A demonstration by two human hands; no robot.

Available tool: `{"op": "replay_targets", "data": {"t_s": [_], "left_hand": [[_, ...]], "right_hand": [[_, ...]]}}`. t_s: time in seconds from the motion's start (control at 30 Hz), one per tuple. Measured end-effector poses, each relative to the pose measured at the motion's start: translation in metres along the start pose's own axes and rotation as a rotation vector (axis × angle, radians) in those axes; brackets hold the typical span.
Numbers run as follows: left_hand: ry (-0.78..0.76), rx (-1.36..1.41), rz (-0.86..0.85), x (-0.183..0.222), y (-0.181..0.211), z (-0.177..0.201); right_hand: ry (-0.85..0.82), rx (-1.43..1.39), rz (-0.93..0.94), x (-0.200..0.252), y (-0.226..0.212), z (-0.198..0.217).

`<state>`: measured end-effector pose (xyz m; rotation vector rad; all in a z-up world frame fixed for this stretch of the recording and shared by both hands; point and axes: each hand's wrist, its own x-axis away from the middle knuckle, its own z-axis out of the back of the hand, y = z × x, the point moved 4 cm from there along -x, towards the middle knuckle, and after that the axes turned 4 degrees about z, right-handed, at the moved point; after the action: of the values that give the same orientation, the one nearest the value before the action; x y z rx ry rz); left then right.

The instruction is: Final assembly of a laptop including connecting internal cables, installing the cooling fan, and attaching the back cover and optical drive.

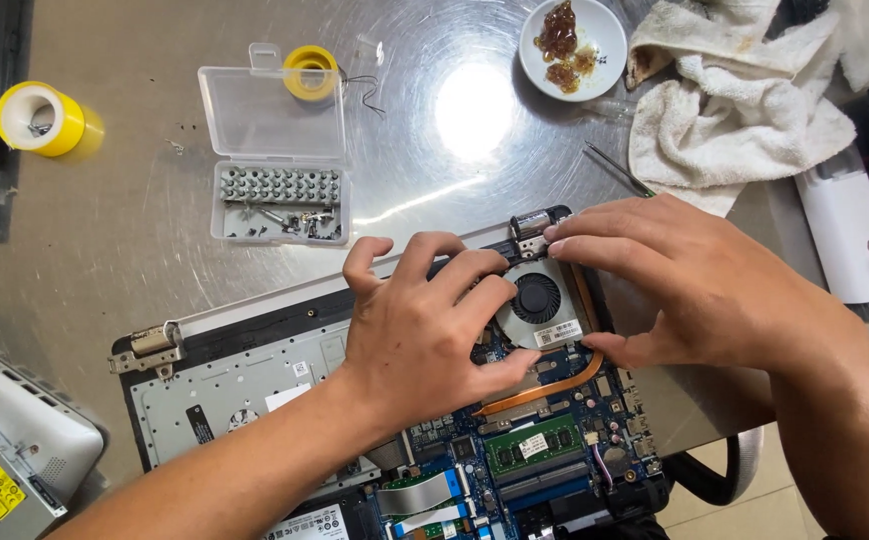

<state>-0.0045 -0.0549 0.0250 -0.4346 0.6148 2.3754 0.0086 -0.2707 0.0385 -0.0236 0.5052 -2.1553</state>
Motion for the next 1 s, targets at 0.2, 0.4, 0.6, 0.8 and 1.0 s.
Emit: {"op": "replay_targets", "data": {"t_s": [0.2,0.4,0.6,0.8,1.0], "left_hand": [[-0.063,0.050,-0.035,0.001,-0.003,-0.005],[-0.072,0.020,-0.068,0.003,-0.001,-0.005],[-0.063,0.044,-0.078,0.003,0.001,-0.005],[-0.097,0.155,-0.054,0.003,-0.001,-0.009],[-0.093,0.089,-0.068,0.001,-0.001,-0.007]], "right_hand": [[-0.025,-0.083,-0.103,0.004,0.002,0.000],[0.010,-0.002,-0.020,-0.001,-0.011,0.007],[0.003,-0.042,-0.011,-0.003,-0.013,0.006],[-0.059,-0.101,-0.037,-0.004,-0.002,0.001],[-0.059,-0.010,-0.015,-0.005,-0.005,0.002]]}}
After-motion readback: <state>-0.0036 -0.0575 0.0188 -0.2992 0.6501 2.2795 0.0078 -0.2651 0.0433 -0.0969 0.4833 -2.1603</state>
